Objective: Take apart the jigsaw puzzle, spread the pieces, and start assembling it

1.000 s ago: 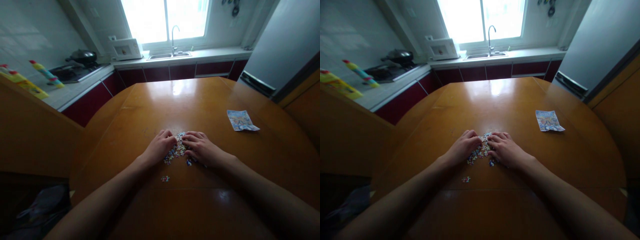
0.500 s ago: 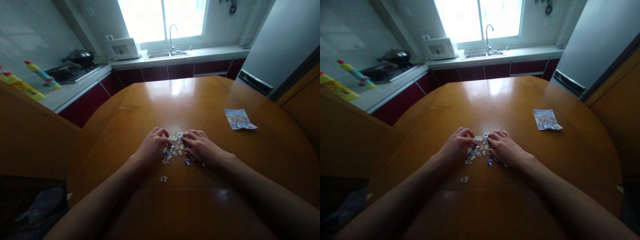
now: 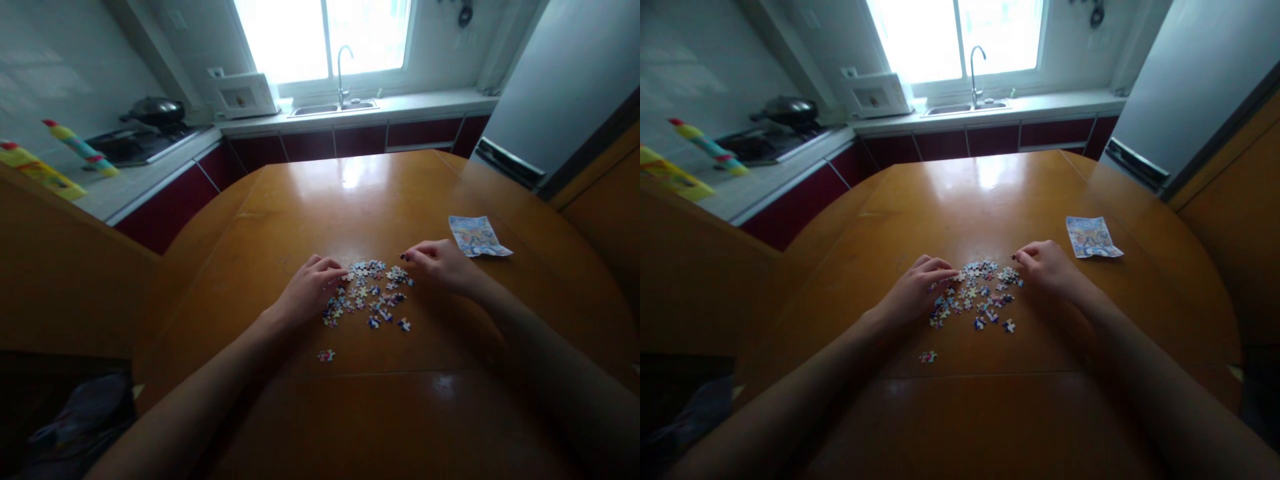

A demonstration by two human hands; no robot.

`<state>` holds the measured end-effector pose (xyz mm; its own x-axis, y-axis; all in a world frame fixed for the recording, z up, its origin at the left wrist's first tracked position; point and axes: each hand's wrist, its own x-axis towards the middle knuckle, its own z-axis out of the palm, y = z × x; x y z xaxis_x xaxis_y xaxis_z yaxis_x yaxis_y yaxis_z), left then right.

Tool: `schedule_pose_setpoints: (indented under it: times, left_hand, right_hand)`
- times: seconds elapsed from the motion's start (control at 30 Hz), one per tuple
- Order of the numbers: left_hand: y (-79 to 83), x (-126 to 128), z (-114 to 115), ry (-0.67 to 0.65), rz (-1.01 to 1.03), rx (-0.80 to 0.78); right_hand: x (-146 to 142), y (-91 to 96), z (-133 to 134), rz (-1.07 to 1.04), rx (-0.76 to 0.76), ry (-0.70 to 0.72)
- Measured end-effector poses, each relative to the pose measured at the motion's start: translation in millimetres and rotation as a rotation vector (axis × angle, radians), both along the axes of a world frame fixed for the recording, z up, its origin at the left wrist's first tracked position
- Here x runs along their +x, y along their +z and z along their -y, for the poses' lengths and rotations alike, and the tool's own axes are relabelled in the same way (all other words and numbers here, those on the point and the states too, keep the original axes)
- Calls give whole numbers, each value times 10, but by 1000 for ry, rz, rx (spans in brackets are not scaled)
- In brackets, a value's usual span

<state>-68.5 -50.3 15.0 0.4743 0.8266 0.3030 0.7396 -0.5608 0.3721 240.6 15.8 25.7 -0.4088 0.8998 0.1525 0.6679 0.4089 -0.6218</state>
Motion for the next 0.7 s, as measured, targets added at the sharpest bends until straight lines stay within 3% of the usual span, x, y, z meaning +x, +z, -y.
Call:
schedule_pose_setpoints:
  times: [0.1,0.2,0.33,0.47,0.7]
  left_hand:
    - [-12,19,0,-5,3,1]
    - [5,16,3,-20,25,-1]
    - [50,13,15,-65,-12,-21]
    - [62,15,17,-70,-45,-21]
    - [-13,-5,-21,-29,60,-13]
  right_hand:
    - [2,-22,-1,144,-96,-88]
    - [-27,-67,19,205,65,-114]
    - [-42,-119,42,164,217,38]
    - [-62,-117,99,235,225,229]
    - [-50,-11,127,331,136,272]
